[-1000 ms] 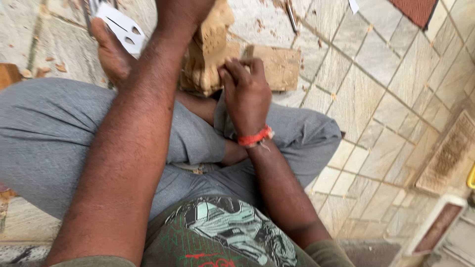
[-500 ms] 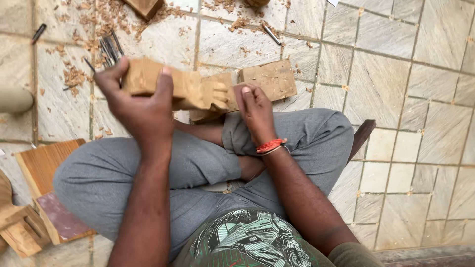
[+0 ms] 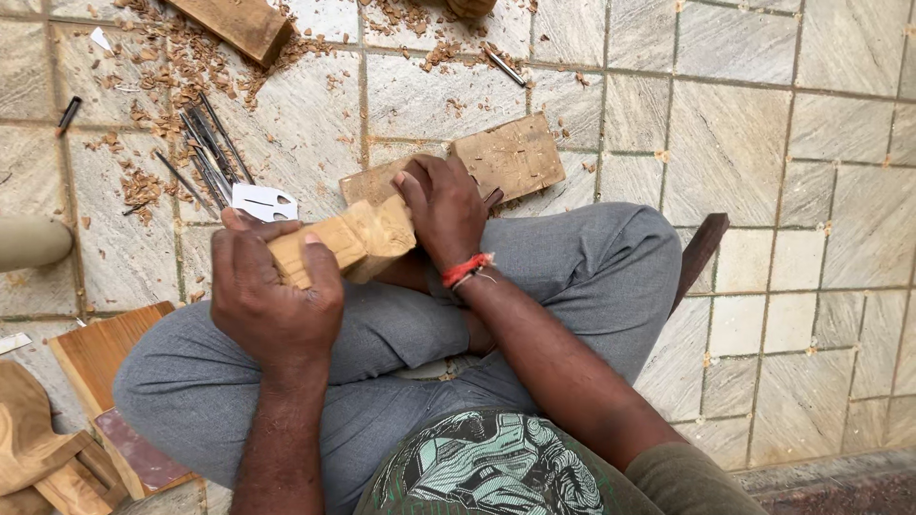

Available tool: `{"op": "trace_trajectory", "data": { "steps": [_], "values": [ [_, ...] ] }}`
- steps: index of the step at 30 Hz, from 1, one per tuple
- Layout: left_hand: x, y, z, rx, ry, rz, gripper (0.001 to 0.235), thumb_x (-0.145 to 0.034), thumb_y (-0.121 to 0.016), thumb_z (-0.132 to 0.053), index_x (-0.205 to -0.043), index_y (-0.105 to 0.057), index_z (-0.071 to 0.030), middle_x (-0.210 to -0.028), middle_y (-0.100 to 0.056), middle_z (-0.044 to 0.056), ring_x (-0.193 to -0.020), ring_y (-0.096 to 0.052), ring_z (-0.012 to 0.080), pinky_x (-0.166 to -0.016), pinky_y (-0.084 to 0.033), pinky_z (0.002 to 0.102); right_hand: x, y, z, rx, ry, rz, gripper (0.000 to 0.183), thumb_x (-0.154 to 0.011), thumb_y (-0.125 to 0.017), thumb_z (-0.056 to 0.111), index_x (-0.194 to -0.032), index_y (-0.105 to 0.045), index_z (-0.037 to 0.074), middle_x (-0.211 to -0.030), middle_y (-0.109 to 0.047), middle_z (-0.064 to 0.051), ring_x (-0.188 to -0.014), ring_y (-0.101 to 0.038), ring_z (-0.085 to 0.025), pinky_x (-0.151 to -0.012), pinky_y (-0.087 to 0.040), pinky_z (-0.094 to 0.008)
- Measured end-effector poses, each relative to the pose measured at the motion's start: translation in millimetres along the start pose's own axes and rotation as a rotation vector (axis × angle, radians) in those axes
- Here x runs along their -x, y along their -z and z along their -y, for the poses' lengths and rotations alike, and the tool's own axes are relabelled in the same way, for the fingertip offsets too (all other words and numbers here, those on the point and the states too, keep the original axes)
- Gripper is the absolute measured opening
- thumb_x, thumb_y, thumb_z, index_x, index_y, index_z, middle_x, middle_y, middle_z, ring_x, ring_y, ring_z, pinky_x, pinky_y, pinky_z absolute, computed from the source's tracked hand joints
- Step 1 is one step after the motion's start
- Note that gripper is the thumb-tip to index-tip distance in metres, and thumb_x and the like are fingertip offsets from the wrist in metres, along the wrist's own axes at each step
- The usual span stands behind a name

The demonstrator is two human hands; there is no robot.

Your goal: The person sits cross-legged on a tiled floor and carves a wooden piece shaped like a hand using a small chisel and a sanding block. They repeatedly carve details and smooth the surface, rotating the piece to access different areas.

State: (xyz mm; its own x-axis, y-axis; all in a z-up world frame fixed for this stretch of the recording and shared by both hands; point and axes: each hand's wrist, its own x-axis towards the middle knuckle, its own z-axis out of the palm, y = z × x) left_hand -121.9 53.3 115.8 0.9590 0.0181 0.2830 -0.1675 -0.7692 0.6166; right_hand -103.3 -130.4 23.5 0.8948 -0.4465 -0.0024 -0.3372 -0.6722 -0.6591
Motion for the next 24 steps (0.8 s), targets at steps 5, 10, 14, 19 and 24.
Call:
{"op": "trace_trajectory", "data": {
  "steps": [5, 10, 14, 19, 24],
  "values": [
    [2, 3, 3, -0.068, -0.003, -0.019, 0.013, -0.095, -0.073, -0.013, -0.100, -0.064, -0.005, -0.101, -0.062, 0.010, -0.095, -0.069, 0.0280, -0.080, -0.057, 0.043, -30, -5, -10, -0.323, -0.157, 0.070, 0.036, -0.096, -0.071, 0.040, -0.113, -0.070, 0.008, -0.100, -0.076, -0.007, -0.089, -0.078, -0.022, -0.077, -0.061, -0.036],
    [2, 1, 6, -0.083, -0.008, 0.000, 0.014, -0.097, -0.072, -0.013, -0.100, -0.062, -0.004, -0.100, -0.065, 0.009, -0.094, -0.068, 0.0290, -0.083, -0.055, 0.045, 2, -1, -3, -0.051, -0.121, 0.137, 0.036, -0.091, -0.072, 0.041, -0.107, -0.070, 0.008, -0.101, -0.075, -0.010, -0.086, -0.074, -0.022, -0.070, -0.059, -0.036],
    [10, 2, -3, -0.077, -0.075, -0.011, 0.012, -0.099, -0.071, -0.013, -0.102, -0.062, -0.005, -0.099, -0.065, 0.010, -0.096, -0.067, 0.0301, -0.088, -0.055, 0.045, -32, -13, -4, 0.059, -0.073, 0.032, 0.034, -0.094, -0.073, 0.039, -0.106, -0.074, 0.007, -0.101, -0.076, -0.013, -0.086, -0.073, -0.026, -0.075, -0.056, -0.040],
    [16, 6, -3, -0.088, -0.103, -0.010, 0.013, -0.098, -0.071, -0.013, -0.102, -0.062, -0.005, -0.100, -0.065, 0.012, -0.095, -0.065, 0.0317, -0.090, -0.055, 0.047, -22, -4, -13, -0.242, -0.235, 0.204, 0.042, -0.091, -0.073, 0.043, -0.111, -0.072, 0.006, -0.098, -0.078, -0.012, -0.088, -0.078, -0.024, -0.079, -0.060, -0.039],
    [17, 1, -5, -0.020, -0.171, 0.015, 0.011, -0.099, -0.068, -0.011, -0.104, -0.061, -0.004, -0.101, -0.065, 0.011, -0.097, -0.065, 0.0299, -0.085, -0.055, 0.044, -14, -7, -11, -0.041, -0.058, 0.041, 0.039, -0.089, -0.076, 0.041, -0.105, -0.074, 0.005, -0.102, -0.077, -0.016, -0.092, -0.073, -0.031, -0.078, -0.056, -0.041]
  ]
}}
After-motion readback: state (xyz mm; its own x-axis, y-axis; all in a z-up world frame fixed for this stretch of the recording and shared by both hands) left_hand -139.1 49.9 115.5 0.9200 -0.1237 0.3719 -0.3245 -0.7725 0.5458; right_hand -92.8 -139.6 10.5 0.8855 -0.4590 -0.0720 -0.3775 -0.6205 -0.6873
